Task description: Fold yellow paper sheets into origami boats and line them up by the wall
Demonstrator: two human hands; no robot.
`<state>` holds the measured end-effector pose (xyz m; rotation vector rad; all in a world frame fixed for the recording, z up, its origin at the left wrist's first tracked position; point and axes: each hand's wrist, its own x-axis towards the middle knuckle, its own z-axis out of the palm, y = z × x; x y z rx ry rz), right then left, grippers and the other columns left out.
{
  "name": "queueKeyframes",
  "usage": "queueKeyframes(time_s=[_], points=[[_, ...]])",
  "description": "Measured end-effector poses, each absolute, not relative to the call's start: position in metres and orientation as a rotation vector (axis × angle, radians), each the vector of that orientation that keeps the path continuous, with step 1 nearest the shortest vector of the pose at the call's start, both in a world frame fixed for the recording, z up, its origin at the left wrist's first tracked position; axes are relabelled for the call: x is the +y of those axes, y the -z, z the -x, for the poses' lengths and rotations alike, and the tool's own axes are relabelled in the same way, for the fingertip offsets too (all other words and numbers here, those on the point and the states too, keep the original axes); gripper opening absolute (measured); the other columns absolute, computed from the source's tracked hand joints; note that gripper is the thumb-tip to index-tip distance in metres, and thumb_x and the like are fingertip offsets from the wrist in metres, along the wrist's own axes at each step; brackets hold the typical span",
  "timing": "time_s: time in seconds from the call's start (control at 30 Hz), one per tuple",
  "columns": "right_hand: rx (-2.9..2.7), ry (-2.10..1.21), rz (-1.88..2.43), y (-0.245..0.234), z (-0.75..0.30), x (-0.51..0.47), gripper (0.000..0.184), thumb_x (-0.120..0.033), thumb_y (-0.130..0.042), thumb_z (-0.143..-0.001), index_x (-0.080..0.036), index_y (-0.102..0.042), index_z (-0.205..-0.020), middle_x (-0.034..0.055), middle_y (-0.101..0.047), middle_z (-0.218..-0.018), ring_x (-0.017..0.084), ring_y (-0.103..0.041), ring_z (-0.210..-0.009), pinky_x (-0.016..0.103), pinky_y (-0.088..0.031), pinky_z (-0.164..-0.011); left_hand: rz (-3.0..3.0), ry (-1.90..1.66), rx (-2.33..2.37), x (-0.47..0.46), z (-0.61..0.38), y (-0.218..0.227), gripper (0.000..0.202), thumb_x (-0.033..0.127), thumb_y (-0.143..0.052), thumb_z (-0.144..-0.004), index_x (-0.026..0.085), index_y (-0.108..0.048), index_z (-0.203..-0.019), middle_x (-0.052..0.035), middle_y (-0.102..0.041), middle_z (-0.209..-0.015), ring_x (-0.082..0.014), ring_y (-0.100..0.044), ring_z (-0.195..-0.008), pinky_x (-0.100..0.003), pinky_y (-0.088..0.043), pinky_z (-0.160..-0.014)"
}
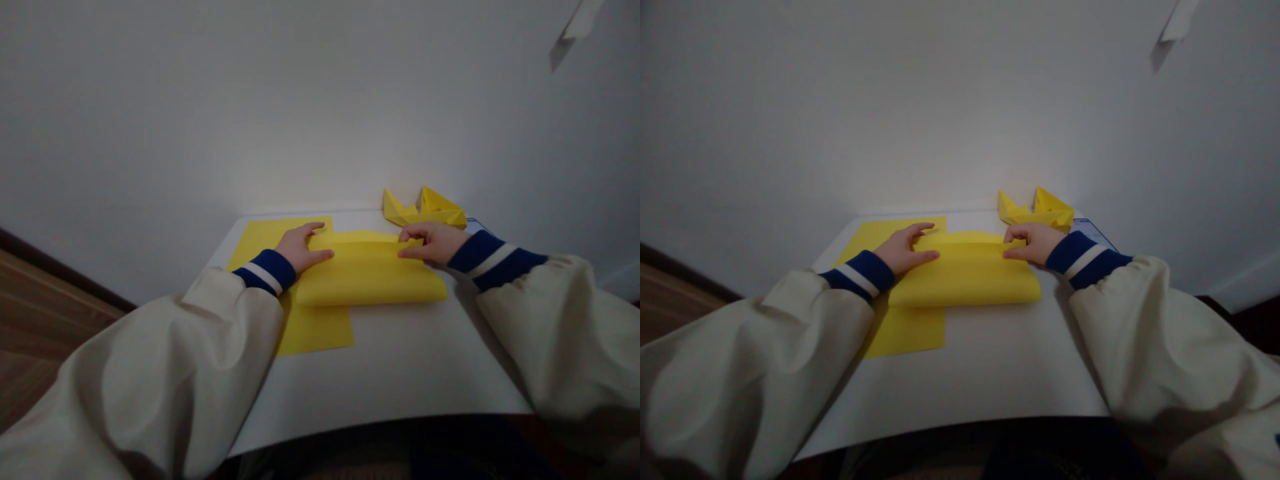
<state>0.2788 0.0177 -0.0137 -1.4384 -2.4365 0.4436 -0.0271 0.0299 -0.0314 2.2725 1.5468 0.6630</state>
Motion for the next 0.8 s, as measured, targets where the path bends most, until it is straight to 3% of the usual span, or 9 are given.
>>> queueKeyframes(time_s=[0.17,0.37,0.47,0.63,0.8], points=[[-2.526,-0.429,1.498,0.013,-0.283,0.018,0.024,-0.048,-0.055,-0.073,-0.025,-0.056,-0.077,0.0002,-0.062,-0.070,0.016,-0.057,-0.063,0.028,-0.044,-0.058,-2.268,-0.722,1.460,0.024,0.025,0.026,0.038,0.044,-0.060,-0.070,0.017,-0.065,-0.095,-0.0064,-0.068,-0.099,-0.0223,-0.061,-0.091,-0.036,-0.046,-0.086],[-2.589,-0.100,1.394,0.010,-0.280,0.016,0.027,-0.044,-0.059,-0.069,-0.021,-0.062,-0.082,0.0100,-0.064,-0.106,0.025,-0.059,-0.096,0.037,-0.046,-0.082,-2.320,-0.708,1.391,0.016,0.024,0.021,0.030,0.045,-0.052,-0.076,0.019,-0.065,-0.083,-0.0028,-0.069,-0.088,-0.0194,-0.062,-0.082,-0.033,-0.048,-0.078],[-2.643,0.059,1.374,0.004,-0.270,0.011,0.024,-0.043,-0.060,-0.070,-0.020,-0.063,-0.076,0.0094,-0.060,-0.116,0.025,-0.058,-0.098,0.038,-0.045,-0.083,-2.375,-0.673,1.356,0.014,0.022,0.018,0.029,0.044,-0.051,-0.077,0.019,-0.065,-0.083,-0.0024,-0.068,-0.089,-0.0191,-0.061,-0.083,-0.032,-0.047,-0.079],[-2.662,0.269,1.304,-0.006,-0.248,0.002,0.023,-0.044,-0.059,-0.075,-0.022,-0.064,-0.068,0.0050,-0.066,-0.102,0.024,-0.057,-0.090,0.040,-0.040,-0.083,-2.392,-0.686,1.348,0.011,0.016,0.013,0.029,0.044,-0.052,-0.077,0.019,-0.066,-0.086,-0.0027,-0.069,-0.090,-0.0197,-0.062,-0.084,-0.032,-0.046,-0.081],[-2.477,0.148,1.478,-0.004,-0.241,-0.002,0.025,-0.045,-0.055,-0.079,-0.023,-0.066,-0.074,0.0050,-0.067,-0.076,0.021,-0.057,-0.076,0.032,-0.040,-0.068,-2.359,-0.736,1.313,0.009,0.012,0.010,0.028,0.042,-0.053,-0.077,0.019,-0.066,-0.087,-0.0029,-0.069,-0.091,-0.0190,-0.062,-0.084,-0.032,-0.047,-0.081]])
